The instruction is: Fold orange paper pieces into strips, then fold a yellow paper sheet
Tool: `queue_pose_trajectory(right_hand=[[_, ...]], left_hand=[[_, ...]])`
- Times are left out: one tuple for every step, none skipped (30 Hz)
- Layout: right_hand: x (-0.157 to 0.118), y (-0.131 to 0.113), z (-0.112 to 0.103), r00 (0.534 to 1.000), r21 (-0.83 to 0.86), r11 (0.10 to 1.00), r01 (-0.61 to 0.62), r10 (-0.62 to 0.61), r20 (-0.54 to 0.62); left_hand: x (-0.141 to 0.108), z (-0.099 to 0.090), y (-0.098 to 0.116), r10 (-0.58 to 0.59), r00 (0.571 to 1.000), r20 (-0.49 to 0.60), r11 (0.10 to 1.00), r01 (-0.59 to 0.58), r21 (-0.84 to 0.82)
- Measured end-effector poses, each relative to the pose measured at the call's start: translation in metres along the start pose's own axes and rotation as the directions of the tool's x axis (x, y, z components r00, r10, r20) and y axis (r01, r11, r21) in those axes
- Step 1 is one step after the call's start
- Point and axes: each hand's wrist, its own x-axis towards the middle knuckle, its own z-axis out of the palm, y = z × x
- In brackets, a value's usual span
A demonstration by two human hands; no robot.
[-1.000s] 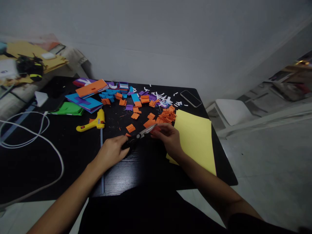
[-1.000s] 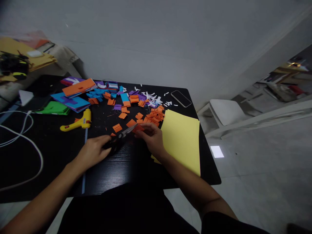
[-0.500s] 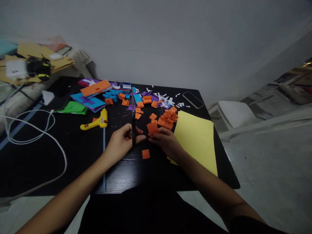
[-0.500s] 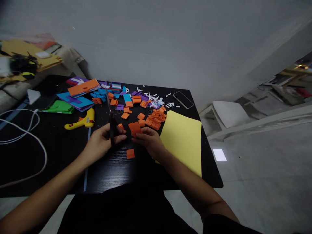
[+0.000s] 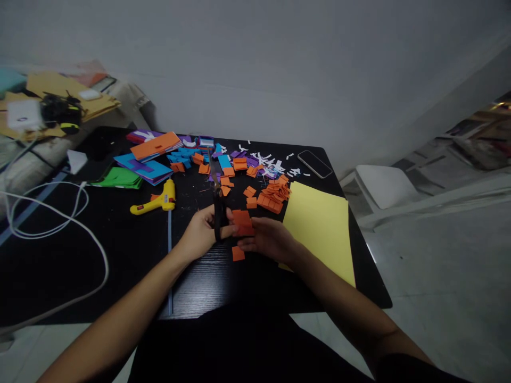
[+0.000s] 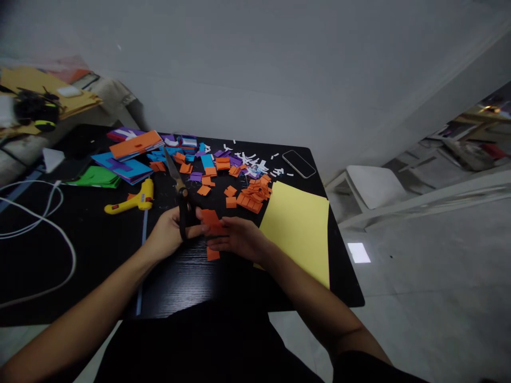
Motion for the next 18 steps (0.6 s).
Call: queue_pose_trajectory(right_hand=[[0.0,0.001,-0.001,1.0,-0.022,1.0,-0.021,0.021,0.0],[0.001,0.001,-0.002,1.0,-0.036,0.999,-0.026,0.026,0.002],[0.001,0.002,-0.003,1.0,-0.044,0.999,-0.018,0.018,0.001],[0.001,0.002,-0.004,1.0,-0.048,0.999,-0.003,0.003,-0.006],[0.001,0.003,-0.004,1.0,-0.053,0.999,0.011,-0.012,-0.021],[0.001,0.003,-0.003,0.999,-0.059,0.998,0.022,-0.025,-0.039],[0.002,0.002,-0.003,0.998,-0.067,0.997,0.03,-0.034,-0.058],[0.002,0.002,-0.002,0.996,-0.073,0.996,0.042,-0.048,-0.079],[0.002,0.002,-0.001,0.992,-0.078,0.995,0.066,-0.074,-0.1],[0.003,0.001,-0.001,0.986,-0.08,0.992,0.101,-0.11,-0.122],[0.003,0.001,0.0,0.978,-0.082,0.986,0.142,-0.153,-0.145],[0.004,0.001,0.0,0.965,-0.085,0.979,0.186,-0.198,-0.169],[0.005,0.0,0.001,0.951,-0.092,0.969,0.228,-0.242,-0.192],[0.005,0.0,0.001,0.936,-0.099,0.959,0.266,-0.282,-0.212],[0.006,0.0,0.002,0.921,-0.108,0.948,0.298,-0.316,-0.23],[0.006,0.0,0.002,0.905,-0.118,0.937,0.328,-0.347,-0.245],[0.006,0.0,0.003,0.889,-0.132,0.926,0.354,-0.377,-0.258],[0.006,0.0,0.003,0.873,-0.148,0.913,0.38,-0.407,-0.27]], left_hand=[[0.0,0.0,0.0,-0.008,1.0,0.026,1.0,0.008,-0.006],[0.001,0.0,0.001,-0.011,0.998,0.054,1.0,0.011,-0.004],[0.001,0.0,0.002,-0.005,0.997,0.076,1.0,0.004,0.007],[0.001,0.0,0.004,0.01,0.996,0.086,0.999,-0.013,0.032],[0.001,-0.001,0.005,0.033,0.996,0.084,0.997,-0.039,0.068],[0.0,-0.002,0.008,0.057,0.996,0.07,0.991,-0.064,0.114],[-0.001,-0.003,0.01,0.075,0.996,0.052,0.982,-0.082,0.17],[-0.003,-0.006,0.012,0.082,0.996,0.033,0.969,-0.087,0.232],[-0.005,-0.009,0.015,0.078,0.997,0.017,0.952,-0.079,0.295],[-0.009,-0.013,0.017,0.064,0.998,0.006,0.929,-0.061,0.365],[-0.012,-0.017,0.019,0.055,0.998,-0.009,0.9,-0.046,0.434],[-0.017,-0.021,0.021,0.053,0.999,-0.01,0.861,-0.04,0.507],[-0.022,-0.025,0.022,0.049,0.999,-0.003,0.811,-0.038,0.583],[-0.027,-0.029,0.023,0.048,0.999,0.002,0.751,-0.037,0.659],[-0.032,-0.032,0.024,0.044,0.999,0.007,0.691,-0.035,0.722],[-0.037,-0.035,0.024,0.041,0.999,0.007,0.642,-0.032,0.766],[-0.042,-0.037,0.024,0.028,1.0,0.014,0.6,-0.028,0.799],[-0.046,-0.039,0.023,0.019,1.0,0.014,0.563,-0.022,0.826]])
